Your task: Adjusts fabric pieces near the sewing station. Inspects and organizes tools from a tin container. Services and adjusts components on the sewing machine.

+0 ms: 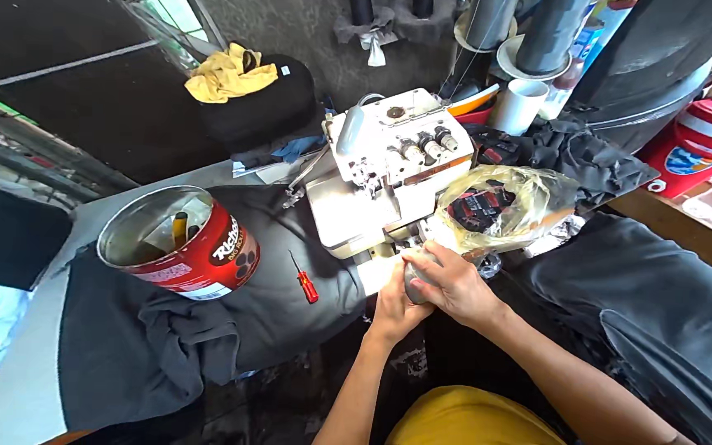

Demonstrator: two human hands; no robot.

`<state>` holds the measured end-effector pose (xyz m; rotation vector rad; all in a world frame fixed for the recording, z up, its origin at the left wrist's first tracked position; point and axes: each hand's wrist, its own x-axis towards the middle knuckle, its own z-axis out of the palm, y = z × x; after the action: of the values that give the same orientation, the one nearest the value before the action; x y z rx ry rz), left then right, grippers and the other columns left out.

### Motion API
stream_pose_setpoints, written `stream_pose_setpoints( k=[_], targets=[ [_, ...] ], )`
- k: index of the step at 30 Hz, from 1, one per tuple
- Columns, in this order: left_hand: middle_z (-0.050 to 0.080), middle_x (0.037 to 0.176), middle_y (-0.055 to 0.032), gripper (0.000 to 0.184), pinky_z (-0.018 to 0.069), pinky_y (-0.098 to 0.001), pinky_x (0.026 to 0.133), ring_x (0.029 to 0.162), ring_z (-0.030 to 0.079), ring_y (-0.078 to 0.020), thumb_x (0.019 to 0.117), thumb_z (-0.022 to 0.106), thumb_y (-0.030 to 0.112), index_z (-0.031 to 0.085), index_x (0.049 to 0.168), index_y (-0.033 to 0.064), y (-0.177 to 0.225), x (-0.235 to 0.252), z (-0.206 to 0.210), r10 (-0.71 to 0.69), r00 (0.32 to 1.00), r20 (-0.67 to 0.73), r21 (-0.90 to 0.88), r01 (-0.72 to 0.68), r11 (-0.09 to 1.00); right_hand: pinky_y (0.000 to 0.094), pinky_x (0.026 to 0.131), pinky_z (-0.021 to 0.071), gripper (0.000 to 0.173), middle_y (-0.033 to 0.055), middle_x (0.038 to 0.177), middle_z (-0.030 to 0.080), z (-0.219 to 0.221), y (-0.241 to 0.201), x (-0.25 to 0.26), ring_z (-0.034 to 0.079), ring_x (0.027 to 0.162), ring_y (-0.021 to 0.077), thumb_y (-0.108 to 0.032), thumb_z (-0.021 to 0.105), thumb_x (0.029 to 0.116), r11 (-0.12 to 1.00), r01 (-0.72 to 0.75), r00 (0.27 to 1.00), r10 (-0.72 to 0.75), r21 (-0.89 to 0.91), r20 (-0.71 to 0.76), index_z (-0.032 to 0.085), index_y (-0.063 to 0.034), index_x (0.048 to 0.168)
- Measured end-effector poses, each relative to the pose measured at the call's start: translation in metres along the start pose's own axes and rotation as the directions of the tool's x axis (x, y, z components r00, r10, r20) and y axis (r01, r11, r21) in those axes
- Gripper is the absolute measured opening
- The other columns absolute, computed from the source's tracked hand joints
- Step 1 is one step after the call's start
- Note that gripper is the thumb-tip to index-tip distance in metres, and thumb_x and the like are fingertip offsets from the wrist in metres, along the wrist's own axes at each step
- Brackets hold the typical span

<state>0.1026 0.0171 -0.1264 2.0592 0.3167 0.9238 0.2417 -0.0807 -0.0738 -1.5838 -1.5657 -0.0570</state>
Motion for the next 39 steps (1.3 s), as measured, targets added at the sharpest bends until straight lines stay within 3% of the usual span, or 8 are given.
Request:
stream_pose_setpoints(
  k=[6, 12, 17, 23, 26, 31, 36, 39],
  targets=[
    [0.06, 0.134, -0.0239, 0.083, 0.0474, -0.0306, 0.111, 0.127, 0.06, -0.018, 0.0716, 0.087, 0.01, 0.045, 0.138, -0.0154, 0.006, 0.003, -0.003, 0.001, 1.0, -0.03, -0.137, -0.005, 0.991, 0.0317, 0.084, 0.0592, 0.039, 0.0121, 0.102, 0.075, -0.009, 0.013, 0.004, 0.072, 0.092, 0.0191, -0.03, 0.049, 0.1072, 0.996, -0.036, 0.998, 0.04, 0.087, -0.048, 0.072, -0.0044, 0.125],
    [0.061, 0.134, -0.0213, 0.09, 0.0418, -0.0338, 0.115, 0.13, 0.057, -0.0168, 0.0672, 0.093, 0.026, 0.05, 0.136, -0.0123, -0.001, 0.001, -0.023, -0.108, 0.976, -0.187, 0.002, 0.111, 0.994, 0.0657, 0.101, 0.0436, 0.056, 0.0236, 0.128, 0.064, -0.049, 0.068, 0.027, 0.057, 0.121, 0.0466, -0.045, 0.042, 0.1065, 0.927, -0.332, 0.938, 0.305, -0.172, -0.166, 0.058, -0.0053, 0.142],
    [0.065, 0.129, -0.0224, 0.08, 0.0412, -0.0486, 0.113, 0.126, 0.059, -0.0313, 0.0655, 0.092, 0.034, 0.064, 0.128, -0.0066, -0.009, -0.006, -0.037, -0.206, 0.936, -0.284, 0.212, 0.271, 0.939, 0.0801, 0.099, 0.0273, 0.05, 0.0229, 0.144, 0.056, -0.049, 0.109, 0.041, 0.036, 0.14, 0.055, -0.038, 0.061, 0.1023, 0.789, -0.486, 0.846, 0.533, -0.376, 0.025, 0.058, -0.0069, 0.142],
    [0.062, 0.133, -0.024, 0.082, 0.0464, -0.0445, 0.111, 0.126, 0.06, -0.0314, 0.0704, 0.091, 0.031, 0.058, 0.134, -0.0083, -0.012, -0.006, -0.037, -0.211, 0.916, -0.34, 0.232, 0.3, 0.926, 0.0674, 0.094, 0.0387, 0.024, 0.0178, 0.124, 0.066, -0.031, 0.055, 0.04, 0.053, 0.121, 0.0462, -0.027, 0.066, 0.0975, 0.968, -0.103, 0.979, 0.058, -0.231, -0.193, 0.077, -0.0123, 0.113],
    [0.064, 0.128, -0.0257, 0.077, 0.0477, -0.0475, 0.108, 0.122, 0.062, -0.0348, 0.0747, 0.086, 0.039, 0.061, 0.13, -0.0094, -0.013, -0.005, -0.035, -0.152, 0.927, -0.344, 0.321, 0.268, 0.908, 0.0621, 0.1, 0.0389, 0.012, 0.0125, 0.124, 0.066, -0.006, 0.014, 0.048, 0.053, 0.123, 0.0391, -0.027, 0.072, 0.0937, 0.994, 0.11, 0.994, -0.109, -0.029, 0.027, 0.082, -0.0217, 0.098],
    [0.067, 0.125, -0.0238, 0.064, 0.0473, -0.0538, 0.106, 0.12, 0.063, -0.0382, 0.0773, 0.084, 0.038, 0.067, 0.123, -0.0043, -0.01, -0.005, -0.032, -0.095, 0.936, -0.338, 0.395, 0.233, 0.889, 0.0625, 0.095, 0.0364, 0.015, 0.0122, 0.139, 0.06, 0.014, -0.015, 0.07, 0.048, 0.127, 0.0424, -0.025, 0.068, 0.0954, 0.966, 0.172, 0.871, -0.056, -0.195, 0.489, 0.078, -0.0249, 0.107],
    [0.066, 0.126, -0.0253, 0.065, 0.046, -0.0566, 0.106, 0.122, 0.062, -0.0406, 0.0764, 0.084, 0.034, 0.066, 0.125, -0.0053, -0.009, -0.004, -0.035, -0.141, 0.94, -0.31, 0.365, 0.255, 0.895, 0.0716, 0.094, 0.035, 0.005, 0.018, 0.126, 0.063, 0.009, -0.01, 0.084, 0.048, 0.125, 0.049, -0.015, 0.074, 0.0895, 0.99, 0.13, 0.878, -0.089, -0.055, 0.47, 0.076, -0.0143, 0.094],
    [0.066, 0.127, -0.0259, 0.072, 0.0467, -0.0577, 0.105, 0.121, 0.062, -0.0405, 0.0743, 0.086, 0.036, 0.064, 0.127, -0.0077, -0.011, -0.003, -0.038, -0.16, 0.94, -0.301, 0.358, 0.267, 0.895, 0.0663, 0.096, 0.0393, 0.005, 0.0086, 0.115, 0.067, -0.006, 0.008, 0.089, 0.055, 0.119, 0.0363, -0.018, 0.073, 0.0914, 0.993, 0.064, 0.893, -0.099, 0.095, 0.439, 0.076, -0.0135, 0.092]
  ],
)
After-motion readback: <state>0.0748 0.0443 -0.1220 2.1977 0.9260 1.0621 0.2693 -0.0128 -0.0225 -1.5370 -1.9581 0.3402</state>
